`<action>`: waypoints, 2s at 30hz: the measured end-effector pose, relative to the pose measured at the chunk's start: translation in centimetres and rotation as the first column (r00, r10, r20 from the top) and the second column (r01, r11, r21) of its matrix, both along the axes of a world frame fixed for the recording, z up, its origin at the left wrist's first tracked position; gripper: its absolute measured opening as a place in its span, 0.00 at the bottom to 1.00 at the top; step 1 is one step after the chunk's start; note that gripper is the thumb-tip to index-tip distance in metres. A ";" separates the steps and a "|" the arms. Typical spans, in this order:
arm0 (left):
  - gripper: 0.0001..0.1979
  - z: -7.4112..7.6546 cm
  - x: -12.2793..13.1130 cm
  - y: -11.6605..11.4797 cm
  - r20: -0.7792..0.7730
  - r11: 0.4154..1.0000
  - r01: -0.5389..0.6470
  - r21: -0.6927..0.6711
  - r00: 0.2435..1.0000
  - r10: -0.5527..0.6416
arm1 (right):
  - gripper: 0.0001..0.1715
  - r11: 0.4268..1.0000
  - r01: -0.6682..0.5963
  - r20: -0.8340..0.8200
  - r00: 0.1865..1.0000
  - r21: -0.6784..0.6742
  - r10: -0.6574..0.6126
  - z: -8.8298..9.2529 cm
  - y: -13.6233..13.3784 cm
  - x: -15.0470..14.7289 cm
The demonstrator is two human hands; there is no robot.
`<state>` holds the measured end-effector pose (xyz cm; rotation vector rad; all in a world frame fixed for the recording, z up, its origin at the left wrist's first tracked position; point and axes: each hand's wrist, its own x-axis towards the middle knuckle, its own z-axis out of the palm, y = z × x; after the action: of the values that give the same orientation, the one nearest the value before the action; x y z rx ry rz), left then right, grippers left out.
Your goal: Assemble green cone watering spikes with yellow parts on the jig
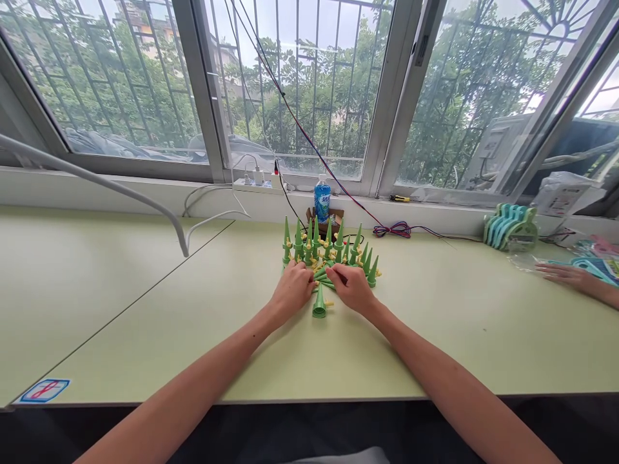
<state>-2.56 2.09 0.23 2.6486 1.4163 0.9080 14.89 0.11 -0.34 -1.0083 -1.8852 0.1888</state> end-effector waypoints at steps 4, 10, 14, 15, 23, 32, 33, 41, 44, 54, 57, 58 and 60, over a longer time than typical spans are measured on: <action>0.09 -0.2 0.0 0.1 -0.039 1.000 -0.028 0.011 0.999 0.028 | 0.24 1.000 -0.010 -0.003 1.000 -0.005 0.010 -0.1 0.0 0.0; 0.09 -0.2 0.0 0.0 -0.081 0.998 -0.050 0.025 0.995 0.052 | 0.24 1.000 -0.018 -0.004 1.000 -0.013 0.018 -0.2 0.0 0.0; 0.10 -0.4 0.1 0.1 -0.038 0.999 -0.047 0.019 0.998 0.047 | 0.24 1.000 -0.015 -0.003 1.000 -0.019 0.015 -0.1 -0.1 -0.1; 0.10 -0.5 0.1 0.1 -0.028 0.999 -0.044 0.018 0.999 0.044 | 0.24 1.000 -0.015 -0.002 1.000 -0.022 0.015 -0.1 -0.1 -0.1; 0.12 -0.7 0.2 0.2 -0.032 0.999 -0.046 0.020 0.998 0.046 | 0.24 1.000 -0.017 0.004 1.000 -0.014 0.017 -0.1 0.0 -0.1; 0.13 -0.6 0.2 0.1 -0.062 0.998 -0.039 0.043 0.997 0.041 | 0.25 1.000 -0.025 0.008 1.000 -0.017 0.025 -0.2 0.1 -0.1; 0.13 -0.6 0.2 0.2 -0.055 0.999 -0.037 0.039 0.998 0.039 | 0.25 1.000 -0.023 0.011 1.000 -0.019 0.024 -0.2 0.1 -0.1; 0.12 -0.5 0.3 0.1 -0.009 0.999 -0.037 0.009 0.999 0.037 | 0.26 1.000 -0.023 0.011 1.000 -0.022 0.023 -0.2 0.0 -0.1; 0.12 -0.5 0.3 0.1 -0.019 0.999 -0.032 0.032 0.999 0.033 | 0.26 1.000 -0.021 0.010 1.000 -0.023 0.022 -0.2 0.0 -0.1; 0.09 0.0 0.5 -0.3 0.029 0.996 0.001 0.087 1.000 -0.003 | 0.23 1.000 -0.019 0.003 1.000 -0.025 0.019 -0.3 0.2 -0.1; 0.09 0.2 0.6 -0.5 0.054 0.995 0.011 0.101 0.998 -0.016 | 0.22 0.999 -0.019 -0.002 1.000 -0.042 0.019 -0.3 0.1 0.0; 0.09 0.3 0.6 -0.6 0.060 0.994 0.011 0.105 0.998 -0.018 | 0.21 0.999 -0.019 -0.004 1.000 -0.049 0.019 -0.3 0.1 0.0; 0.08 0.5 0.7 -0.7 0.076 0.994 0.009 0.112 0.997 -0.017 | 0.20 0.998 -0.015 -0.005 1.000 -0.066 0.015 -0.2 0.0 -0.1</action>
<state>-1.86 1.37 0.68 2.6642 1.3694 1.1063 14.83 0.13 -0.57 -1.0373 -1.8932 0.2635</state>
